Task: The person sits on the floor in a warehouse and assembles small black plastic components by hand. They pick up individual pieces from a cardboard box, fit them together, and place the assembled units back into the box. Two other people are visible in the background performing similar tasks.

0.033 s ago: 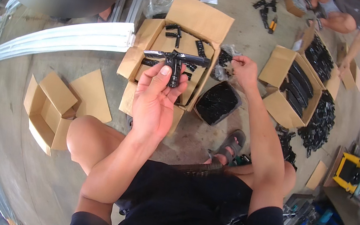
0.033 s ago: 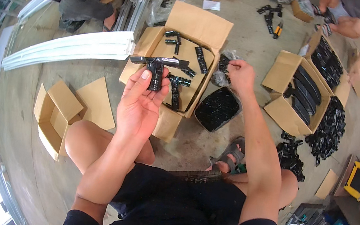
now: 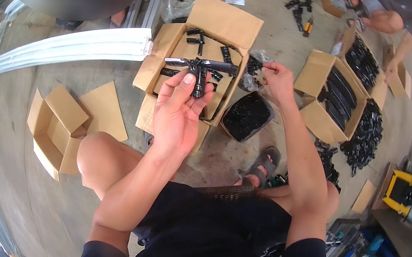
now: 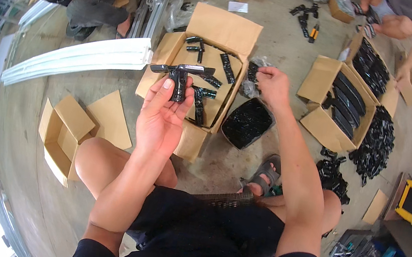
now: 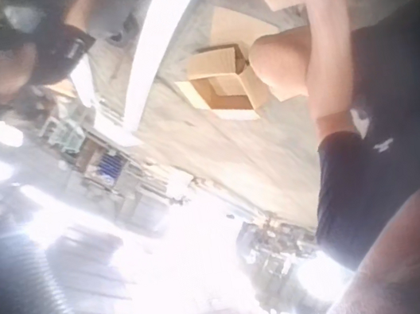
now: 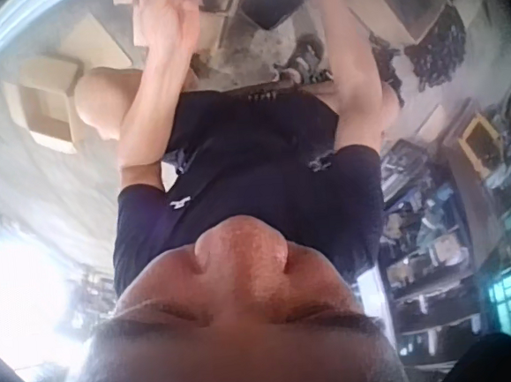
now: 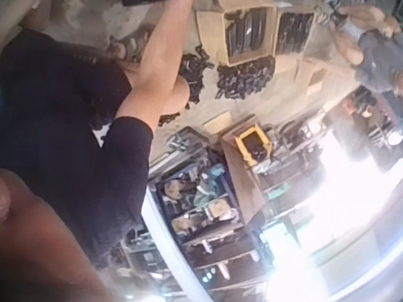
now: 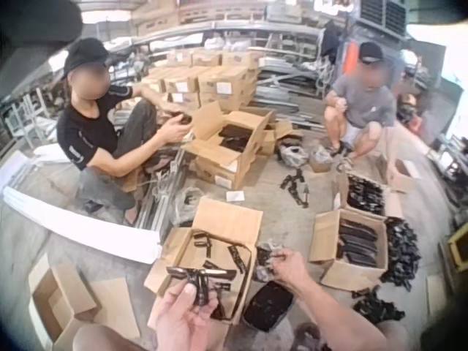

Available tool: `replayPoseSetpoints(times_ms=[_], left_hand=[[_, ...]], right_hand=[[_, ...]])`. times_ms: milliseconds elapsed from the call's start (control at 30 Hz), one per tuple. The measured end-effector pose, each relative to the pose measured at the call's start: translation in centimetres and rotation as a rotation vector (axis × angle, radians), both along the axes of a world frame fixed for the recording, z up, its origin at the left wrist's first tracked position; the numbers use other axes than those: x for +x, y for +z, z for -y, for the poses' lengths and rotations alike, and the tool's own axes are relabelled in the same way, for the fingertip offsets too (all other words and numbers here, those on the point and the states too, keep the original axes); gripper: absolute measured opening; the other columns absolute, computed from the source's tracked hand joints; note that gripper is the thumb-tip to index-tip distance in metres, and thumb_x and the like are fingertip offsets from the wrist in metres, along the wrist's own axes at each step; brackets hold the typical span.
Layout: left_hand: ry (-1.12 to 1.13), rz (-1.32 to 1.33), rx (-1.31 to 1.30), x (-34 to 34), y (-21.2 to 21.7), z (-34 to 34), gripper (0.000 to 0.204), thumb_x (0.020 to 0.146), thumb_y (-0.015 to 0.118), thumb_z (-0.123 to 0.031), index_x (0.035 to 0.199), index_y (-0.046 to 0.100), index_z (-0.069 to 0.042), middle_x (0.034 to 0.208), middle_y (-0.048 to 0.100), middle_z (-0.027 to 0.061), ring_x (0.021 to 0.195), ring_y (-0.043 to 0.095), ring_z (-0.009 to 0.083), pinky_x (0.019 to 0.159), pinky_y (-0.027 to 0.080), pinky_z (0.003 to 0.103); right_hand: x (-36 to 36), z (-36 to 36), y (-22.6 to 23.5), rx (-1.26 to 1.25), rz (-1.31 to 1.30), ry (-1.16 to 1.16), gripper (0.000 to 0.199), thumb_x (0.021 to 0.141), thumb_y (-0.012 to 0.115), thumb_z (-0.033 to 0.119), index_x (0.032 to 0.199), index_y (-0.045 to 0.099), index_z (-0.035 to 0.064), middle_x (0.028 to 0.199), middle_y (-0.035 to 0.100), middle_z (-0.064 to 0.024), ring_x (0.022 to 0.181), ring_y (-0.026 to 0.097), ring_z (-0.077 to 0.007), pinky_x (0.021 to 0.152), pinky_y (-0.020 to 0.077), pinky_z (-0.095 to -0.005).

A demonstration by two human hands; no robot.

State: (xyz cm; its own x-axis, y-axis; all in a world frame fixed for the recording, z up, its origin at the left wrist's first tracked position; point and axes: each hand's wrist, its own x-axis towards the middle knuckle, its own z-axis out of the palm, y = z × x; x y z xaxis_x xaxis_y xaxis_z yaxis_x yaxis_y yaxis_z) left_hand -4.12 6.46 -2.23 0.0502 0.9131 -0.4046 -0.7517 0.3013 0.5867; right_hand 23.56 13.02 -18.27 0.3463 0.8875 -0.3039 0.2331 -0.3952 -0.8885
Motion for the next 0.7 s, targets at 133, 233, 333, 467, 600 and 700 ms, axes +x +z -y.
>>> replayPoseSetpoints(times_ms=[133,233,333,467,600,700], left_hand=[[0.017,0.014,-0.014,1.2,-1.5,0.5,0.019,0.101,0.066,-0.013,0.116,0.057,-0.006,0.111,0.071,0.0159,0.099,0.07,0.0227,0.086,0.06,0.033],[-0.013,0.028,0.004,2.1,-2.1,1.1,0.022,0.099,0.069,-0.015,0.114,0.056,-0.006,0.111,0.071,0.0156,0.1,0.07,0.0233,0.09,0.059,0.036],[-0.05,0.059,0.0,3.0,-2.3,2.2,0.024,0.099,0.069,-0.016,0.115,0.056,-0.005,0.111,0.071,0.0157,0.1,0.069,0.0236,0.092,0.059,0.038],[-0.115,0.078,-0.008,3.3,-2.6,3.9,0.025,0.101,0.066,-0.018,0.119,0.055,-0.005,0.113,0.07,0.0149,0.099,0.068,0.0228,0.093,0.058,0.038],[-0.138,0.088,-0.008,3.7,-1.2,4.6,0.027,0.102,0.064,-0.02,0.123,0.054,-0.006,0.112,0.07,0.0132,0.096,0.068,0.0211,0.085,0.06,0.037],[-0.172,0.135,-0.006,3.0,-1.1,4.5,0.026,0.102,0.064,-0.015,0.122,0.052,-0.005,0.114,0.069,0.0154,0.099,0.069,0.0232,0.09,0.06,0.038]], right_hand=[[-3.8,6.6,9.2,0.028,-0.656,0.02,0.018,0.102,0.062,0.013,0.114,0.065,-0.0009,0.085,0.062,-0.0024,0.075,0.058,-0.0122,0.07,0.0532,-0.0285],[-6.3,11.8,12.3,0.039,-0.901,0.09,0.019,0.104,0.06,0.015,0.115,0.062,0.0,0.09,0.064,-0.004,0.081,0.061,-0.0142,0.074,0.054,-0.0302],[-9.1,14.4,13.9,0.138,-0.878,0.103,0.018,0.102,0.062,0.012,0.113,0.065,-0.0012,0.095,0.067,-0.0059,0.082,0.063,-0.0125,0.074,0.0537,-0.0284],[-12.2,15.6,15.5,0.274,-0.635,0.237,0.016,0.101,0.063,0.008,0.113,0.068,-0.0027,0.1,0.069,-0.0056,0.087,0.063,-0.0086,0.075,0.0521,-0.0248],[-12.4,16.5,15.6,0.276,-0.68,0.259,0.019,0.101,0.061,0.006,0.116,0.067,-0.0034,0.103,0.068,-0.0029,0.085,0.059,-0.0081,0.075,0.0505,-0.0259],[-10.8,15.9,15.1,0.263,-1.078,0.248,0.022,0.104,0.058,0.013,0.117,0.066,-0.0027,0.104,0.069,-0.0066,0.087,0.063,-0.0123,0.075,0.0525,-0.0278]])
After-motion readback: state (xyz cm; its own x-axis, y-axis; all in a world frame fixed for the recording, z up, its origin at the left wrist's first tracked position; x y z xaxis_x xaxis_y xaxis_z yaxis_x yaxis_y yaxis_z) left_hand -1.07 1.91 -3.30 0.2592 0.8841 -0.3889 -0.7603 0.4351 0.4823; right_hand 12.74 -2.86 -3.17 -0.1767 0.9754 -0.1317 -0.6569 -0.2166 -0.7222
